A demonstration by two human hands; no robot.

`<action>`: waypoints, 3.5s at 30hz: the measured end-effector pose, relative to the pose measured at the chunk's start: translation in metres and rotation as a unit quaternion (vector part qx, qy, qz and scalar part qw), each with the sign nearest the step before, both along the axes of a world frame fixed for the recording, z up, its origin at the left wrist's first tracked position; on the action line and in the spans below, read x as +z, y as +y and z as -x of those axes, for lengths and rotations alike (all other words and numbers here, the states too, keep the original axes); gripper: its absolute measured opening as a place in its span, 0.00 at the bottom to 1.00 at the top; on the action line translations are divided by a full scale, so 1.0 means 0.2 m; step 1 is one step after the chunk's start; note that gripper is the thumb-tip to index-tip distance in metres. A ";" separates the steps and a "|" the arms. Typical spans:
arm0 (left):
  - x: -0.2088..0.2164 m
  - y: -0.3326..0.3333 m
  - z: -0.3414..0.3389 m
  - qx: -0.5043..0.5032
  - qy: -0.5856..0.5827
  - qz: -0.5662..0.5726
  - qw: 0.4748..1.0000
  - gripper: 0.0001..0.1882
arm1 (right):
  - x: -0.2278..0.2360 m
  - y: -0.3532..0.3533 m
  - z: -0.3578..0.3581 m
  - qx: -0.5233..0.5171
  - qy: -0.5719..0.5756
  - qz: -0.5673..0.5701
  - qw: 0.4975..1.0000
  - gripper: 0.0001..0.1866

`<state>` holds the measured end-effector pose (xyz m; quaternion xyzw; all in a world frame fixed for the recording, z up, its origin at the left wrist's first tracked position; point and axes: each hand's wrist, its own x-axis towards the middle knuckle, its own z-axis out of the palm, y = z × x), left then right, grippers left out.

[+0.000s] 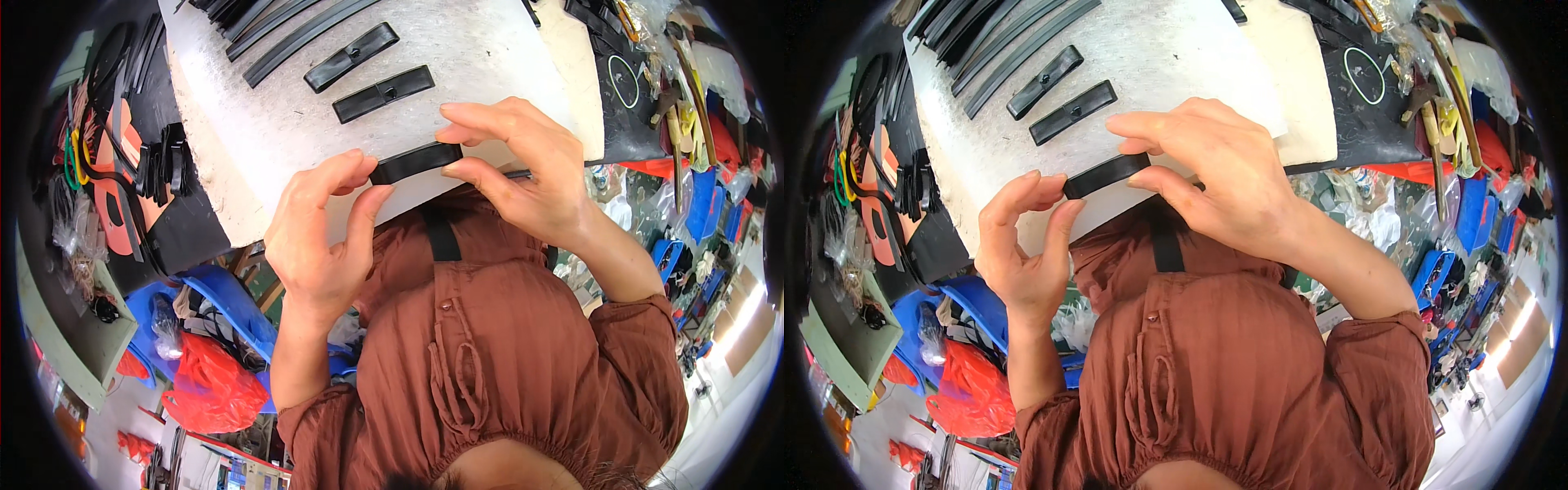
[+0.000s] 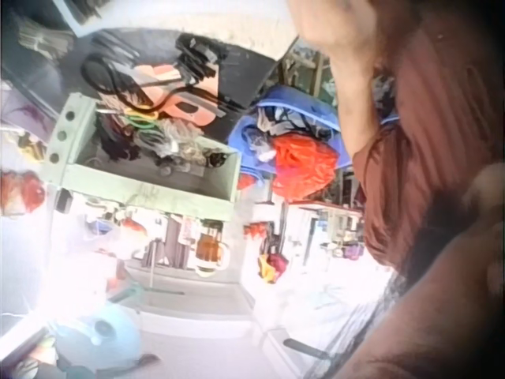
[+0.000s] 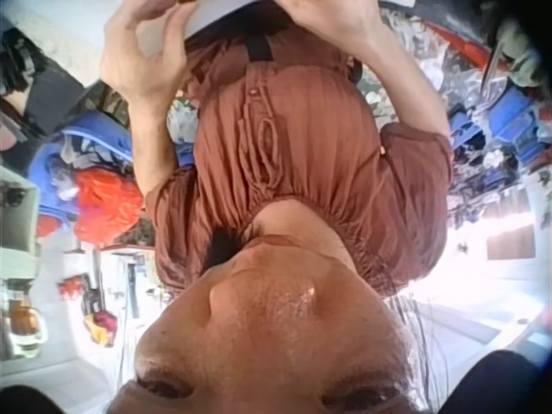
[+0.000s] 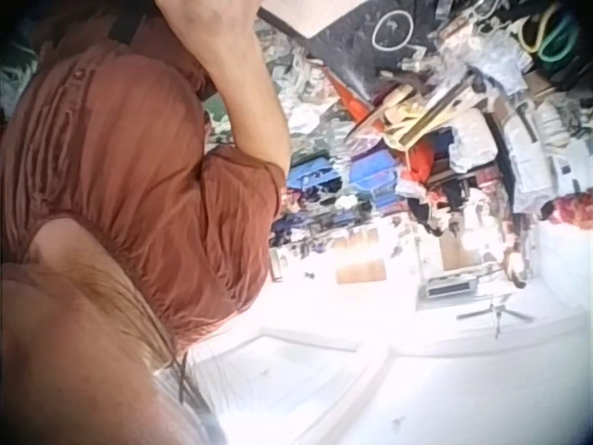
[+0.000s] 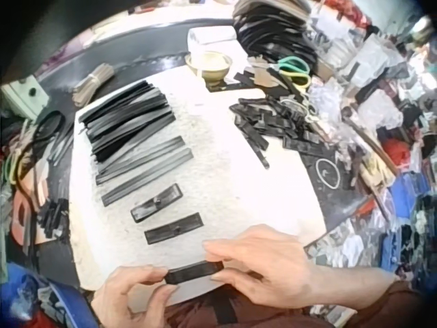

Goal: The recorder is applying a liquid adhesive to small black leather or synthetic straps on a workbench.

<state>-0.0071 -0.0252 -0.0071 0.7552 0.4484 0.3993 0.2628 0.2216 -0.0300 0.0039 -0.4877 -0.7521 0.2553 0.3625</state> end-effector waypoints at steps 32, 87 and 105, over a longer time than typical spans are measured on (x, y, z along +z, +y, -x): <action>0.11 0.05 0.01 -0.158 0.229 -0.072 0.958 0.24 | 0.06 0.00 0.04 0.096 -0.219 -0.141 0.961 0.15; 0.04 0.18 -0.01 -0.029 0.097 -0.094 0.990 0.15 | 0.03 0.13 -0.29 -0.124 -0.118 -0.035 0.985 0.15; 0.02 0.10 0.02 -0.018 0.044 -0.009 0.999 0.23 | 0.02 0.18 -0.03 0.040 -0.014 -0.098 0.994 0.21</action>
